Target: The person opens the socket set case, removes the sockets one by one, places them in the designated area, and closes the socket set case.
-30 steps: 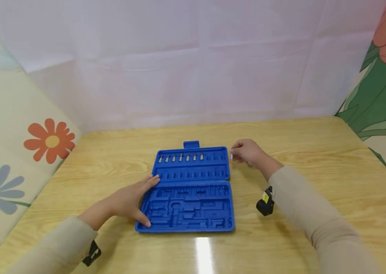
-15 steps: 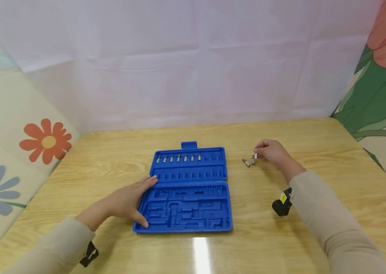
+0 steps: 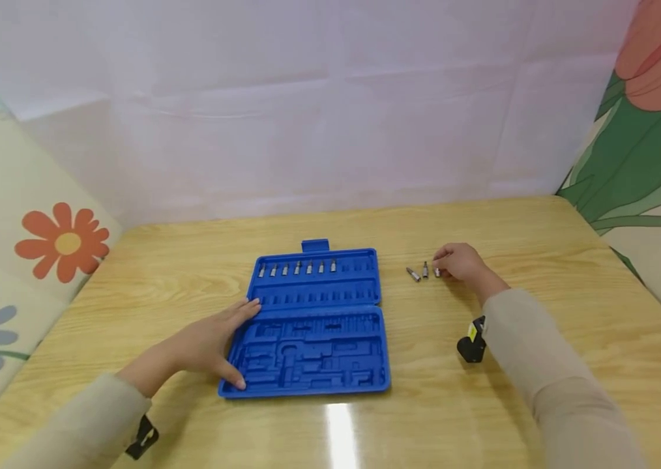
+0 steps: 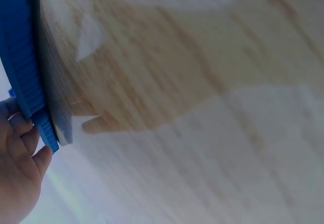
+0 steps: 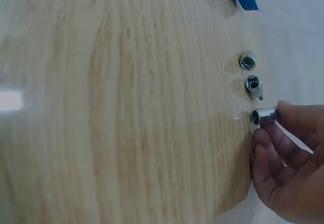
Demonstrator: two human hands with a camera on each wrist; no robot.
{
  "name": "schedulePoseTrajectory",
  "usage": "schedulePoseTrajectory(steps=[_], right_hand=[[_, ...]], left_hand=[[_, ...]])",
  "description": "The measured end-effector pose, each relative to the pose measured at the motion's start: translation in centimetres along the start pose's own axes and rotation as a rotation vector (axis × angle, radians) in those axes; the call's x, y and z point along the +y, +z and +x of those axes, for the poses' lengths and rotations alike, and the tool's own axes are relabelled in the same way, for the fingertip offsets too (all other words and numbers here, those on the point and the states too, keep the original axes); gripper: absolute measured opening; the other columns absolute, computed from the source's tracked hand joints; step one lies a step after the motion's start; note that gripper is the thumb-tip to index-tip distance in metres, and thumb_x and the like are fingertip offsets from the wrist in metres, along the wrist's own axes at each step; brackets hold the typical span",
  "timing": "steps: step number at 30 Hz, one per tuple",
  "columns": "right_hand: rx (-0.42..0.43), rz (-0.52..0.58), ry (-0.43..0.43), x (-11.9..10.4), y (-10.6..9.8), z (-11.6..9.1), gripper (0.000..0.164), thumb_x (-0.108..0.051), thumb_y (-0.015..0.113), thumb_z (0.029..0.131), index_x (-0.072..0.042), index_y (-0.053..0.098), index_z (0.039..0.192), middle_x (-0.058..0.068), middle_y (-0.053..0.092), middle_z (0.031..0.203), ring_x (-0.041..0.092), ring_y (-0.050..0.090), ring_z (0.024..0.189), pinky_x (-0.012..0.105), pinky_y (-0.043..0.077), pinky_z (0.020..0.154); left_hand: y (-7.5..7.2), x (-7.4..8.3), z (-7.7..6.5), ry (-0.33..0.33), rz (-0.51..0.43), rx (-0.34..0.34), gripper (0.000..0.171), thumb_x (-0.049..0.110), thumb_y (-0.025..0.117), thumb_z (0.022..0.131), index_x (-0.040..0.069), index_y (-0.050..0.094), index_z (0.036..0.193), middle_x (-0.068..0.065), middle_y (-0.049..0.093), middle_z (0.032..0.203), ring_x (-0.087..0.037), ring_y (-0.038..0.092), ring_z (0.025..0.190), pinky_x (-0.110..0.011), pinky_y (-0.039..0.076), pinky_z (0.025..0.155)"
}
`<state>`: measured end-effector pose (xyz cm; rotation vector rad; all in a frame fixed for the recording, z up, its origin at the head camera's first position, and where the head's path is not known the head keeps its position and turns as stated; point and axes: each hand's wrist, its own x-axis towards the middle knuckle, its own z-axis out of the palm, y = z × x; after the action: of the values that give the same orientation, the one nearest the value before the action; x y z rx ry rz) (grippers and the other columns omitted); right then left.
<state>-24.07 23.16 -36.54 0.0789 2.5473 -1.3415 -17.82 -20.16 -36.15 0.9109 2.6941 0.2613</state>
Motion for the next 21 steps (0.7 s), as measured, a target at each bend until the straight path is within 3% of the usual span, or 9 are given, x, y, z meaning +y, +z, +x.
schedulePoseTrajectory(steps=[6,14,21], right_hand=[[0.011,-0.06,0.007,0.1,0.31,0.58,0.023,-0.006,0.049,0.085,0.014,0.052,0.098,0.007,0.055,0.075,0.011,0.049,0.063,0.024,0.045,0.056],[0.012,-0.154,0.039,-0.21,0.45,1.0,0.018,-0.009,0.052,0.084,0.009,0.054,0.087,0.007,0.052,0.074,0.013,0.045,0.062,0.023,0.04,0.054],[0.004,-0.149,0.071,-0.24,0.2,0.84,0.024,-0.013,0.052,0.085,0.009,0.053,0.094,0.009,0.053,0.08,0.016,0.048,0.07,0.025,0.042,0.06]], left_hand=[[-0.11,0.25,-0.02,0.003,-0.005,-0.009,0.121,0.074,0.058,0.046,0.005,0.019,0.137,-0.01,0.016,0.142,-0.028,0.01,0.128,-0.046,0.022,0.098],[-0.22,0.16,-0.06,0.0,-0.005,-0.005,0.122,0.075,0.058,0.045,0.004,0.019,0.137,-0.011,0.016,0.141,-0.029,0.01,0.128,-0.046,0.021,0.098],[0.11,-0.02,0.12,-0.002,-0.016,-0.005,0.123,0.075,0.058,0.045,0.005,0.018,0.138,-0.009,0.015,0.142,-0.028,0.009,0.129,-0.045,0.021,0.099]])
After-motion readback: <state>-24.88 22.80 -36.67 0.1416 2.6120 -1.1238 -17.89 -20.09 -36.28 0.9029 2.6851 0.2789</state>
